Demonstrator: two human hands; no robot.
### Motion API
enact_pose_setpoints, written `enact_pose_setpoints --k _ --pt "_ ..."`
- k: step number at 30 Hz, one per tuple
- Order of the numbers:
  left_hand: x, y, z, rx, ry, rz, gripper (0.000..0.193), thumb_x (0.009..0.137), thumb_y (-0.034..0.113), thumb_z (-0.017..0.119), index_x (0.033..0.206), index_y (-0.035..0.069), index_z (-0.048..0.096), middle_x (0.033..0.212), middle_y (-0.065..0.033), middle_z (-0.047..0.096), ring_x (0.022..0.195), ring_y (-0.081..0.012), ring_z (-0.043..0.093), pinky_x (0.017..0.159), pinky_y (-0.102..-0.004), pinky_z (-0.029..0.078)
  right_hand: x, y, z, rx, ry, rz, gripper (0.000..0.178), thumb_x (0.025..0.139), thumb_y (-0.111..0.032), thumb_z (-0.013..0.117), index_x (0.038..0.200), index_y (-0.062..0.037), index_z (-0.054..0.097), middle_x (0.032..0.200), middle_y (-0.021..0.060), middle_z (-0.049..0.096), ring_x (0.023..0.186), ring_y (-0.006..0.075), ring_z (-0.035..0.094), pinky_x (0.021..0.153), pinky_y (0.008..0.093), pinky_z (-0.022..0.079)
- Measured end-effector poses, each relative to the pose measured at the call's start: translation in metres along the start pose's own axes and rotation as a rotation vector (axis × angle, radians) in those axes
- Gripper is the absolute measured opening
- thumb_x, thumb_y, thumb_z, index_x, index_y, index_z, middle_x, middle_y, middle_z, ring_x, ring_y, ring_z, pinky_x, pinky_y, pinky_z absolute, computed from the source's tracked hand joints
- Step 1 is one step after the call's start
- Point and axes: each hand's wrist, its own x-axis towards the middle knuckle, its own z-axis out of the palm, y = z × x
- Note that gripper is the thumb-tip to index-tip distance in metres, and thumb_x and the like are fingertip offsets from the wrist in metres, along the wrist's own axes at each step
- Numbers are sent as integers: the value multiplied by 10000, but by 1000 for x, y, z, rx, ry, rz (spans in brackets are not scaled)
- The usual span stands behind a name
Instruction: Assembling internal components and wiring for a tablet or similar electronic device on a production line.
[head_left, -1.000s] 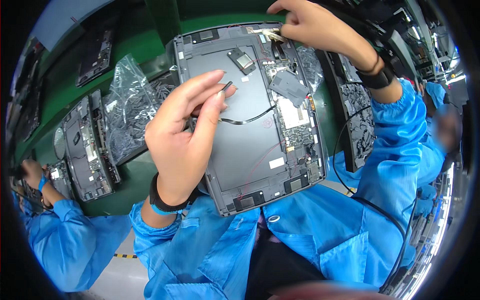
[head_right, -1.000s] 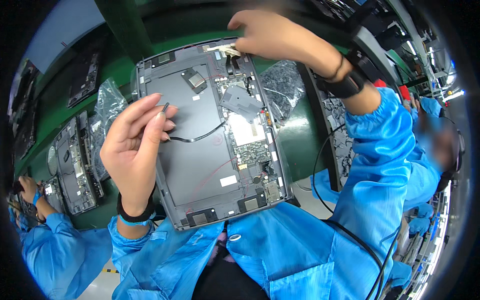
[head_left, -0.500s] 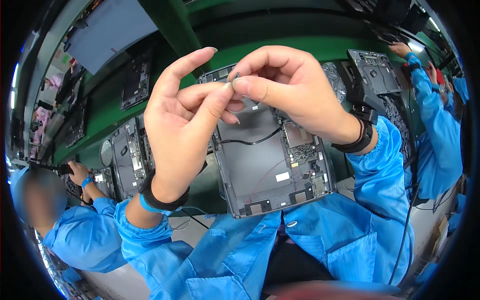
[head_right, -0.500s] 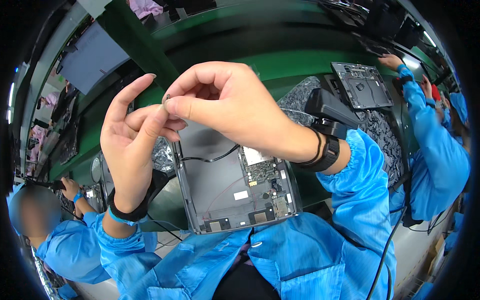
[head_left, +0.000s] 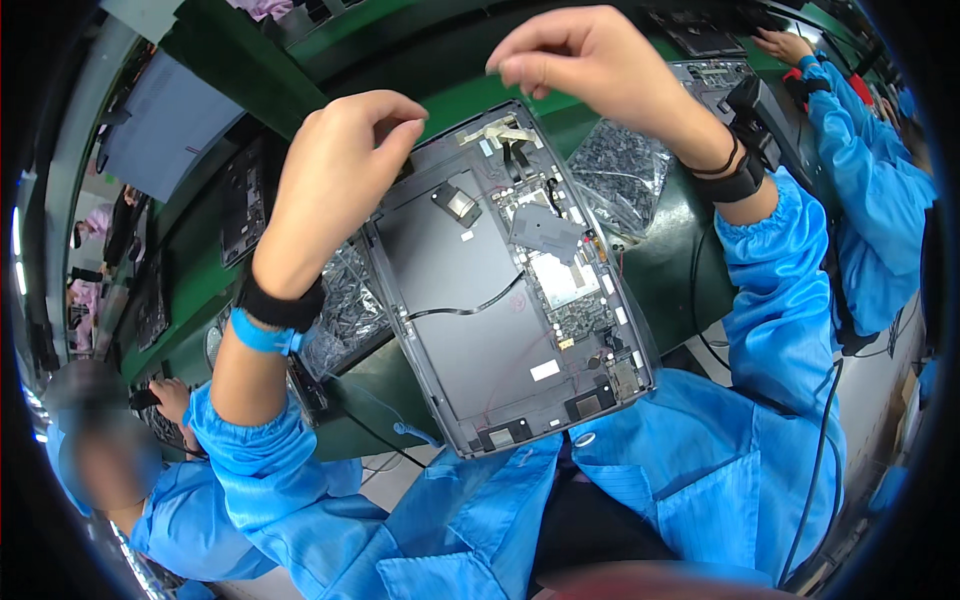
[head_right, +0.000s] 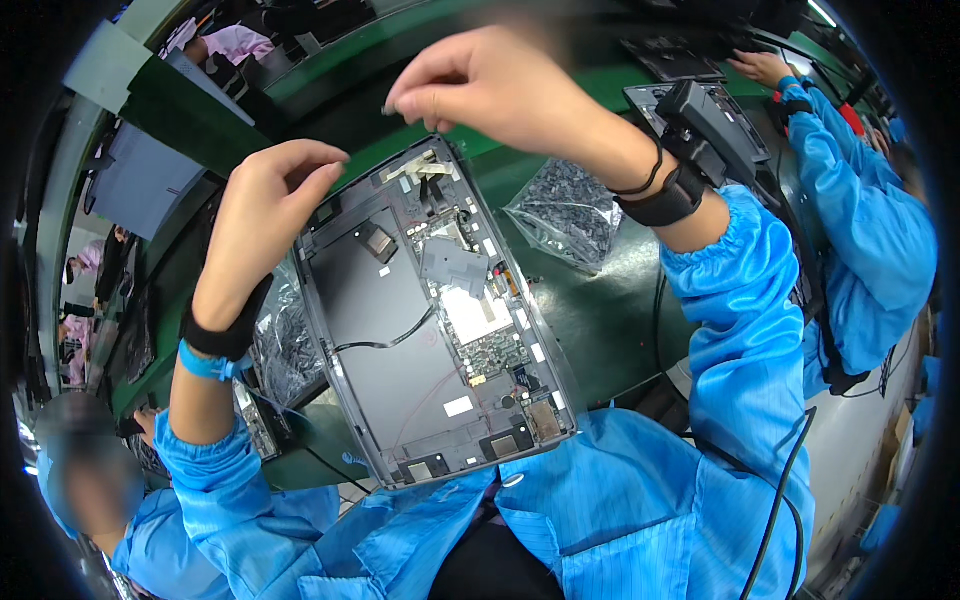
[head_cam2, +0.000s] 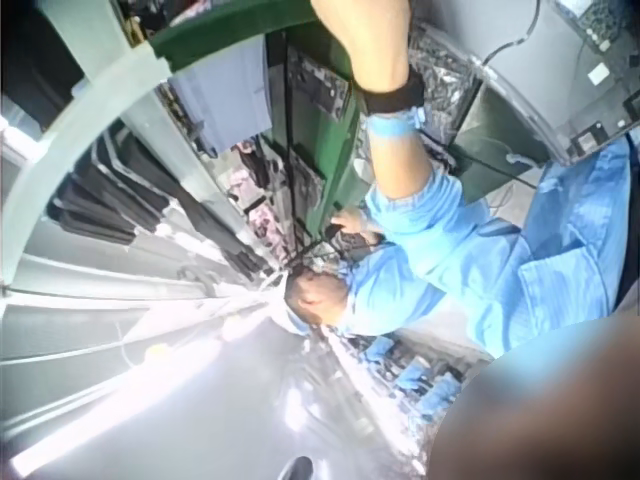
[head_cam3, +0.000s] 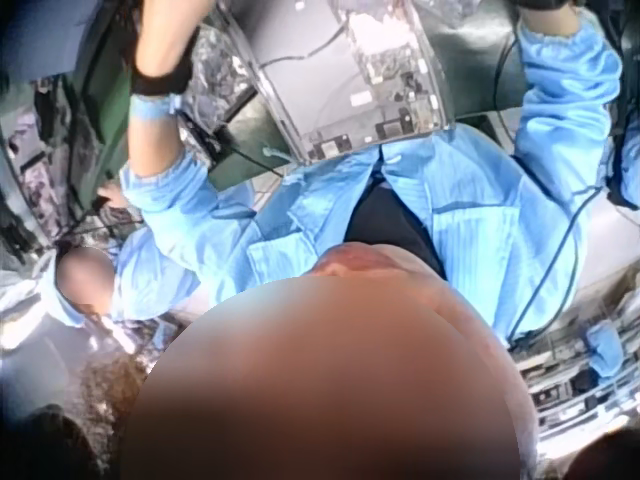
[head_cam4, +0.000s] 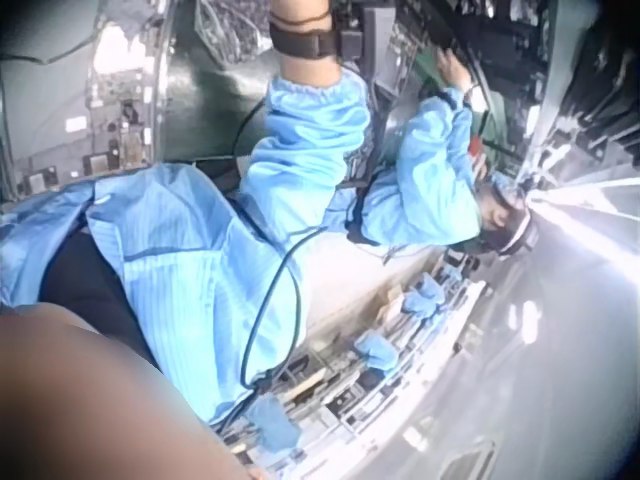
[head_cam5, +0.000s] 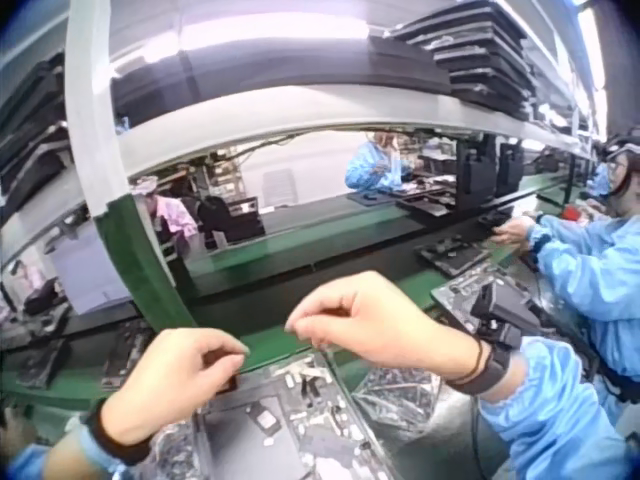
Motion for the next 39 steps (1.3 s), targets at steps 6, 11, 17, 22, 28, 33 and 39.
enact_pose_setpoints --k 6,11,17,22,28,33,39 --pt "30 -13 27 26 -44 125 211 842 118 610 967 -43 665 785 -128 682 681 -162 642 637 -272 490 2 21 14 -688 75 -417 90 758 -119 664 784 -34 675 758 116 645 721 292 633 645 364 511" --pt "37 -10 31 68 -19 109 195 822 116 626 939 -32 675 792 -137 689 685 -201 658 647 -294 499 8 24 15 -769 74 -497 119 713 -118 692 676 -31 620 780 118 601 810 303 613 695 410 498" --pt "40 -8 34 196 6 167 107 758 123 659 813 45 708 747 -115 682 700 -292 659 618 -378 515 20 26 22 -867 -34 -417 96 676 -74 681 697 4 628 750 152 610 776 330 620 703 411 511" --pt "41 -5 36 212 -10 153 148 782 134 648 855 16 698 721 -132 670 625 -254 647 595 -323 487 27 29 20 -936 -100 -387 102 666 -69 680 728 5 647 748 158 634 766 327 640 688 408 525" --pt "42 -1 40 280 32 198 111 765 135 653 791 32 685 706 -123 659 651 -284 643 594 -364 497 38 13 14 -821 -289 -107 102 693 -68 664 785 -27 676 770 161 668 756 330 664 671 404 543" --pt "42 -3 43 313 87 290 106 749 148 659 739 43 665 701 -125 643 671 -311 634 593 -396 505 32 26 13 -952 -324 -387 105 702 -59 628 789 -29 677 729 166 663 722 328 667 646 404 548" --pt "42 0 42 342 98 289 95 750 135 660 755 41 671 718 -129 646 677 -314 633 598 -397 505 31 23 7 -948 -287 -414 107 740 -89 659 768 11 630 739 154 636 729 316 649 662 373 530"
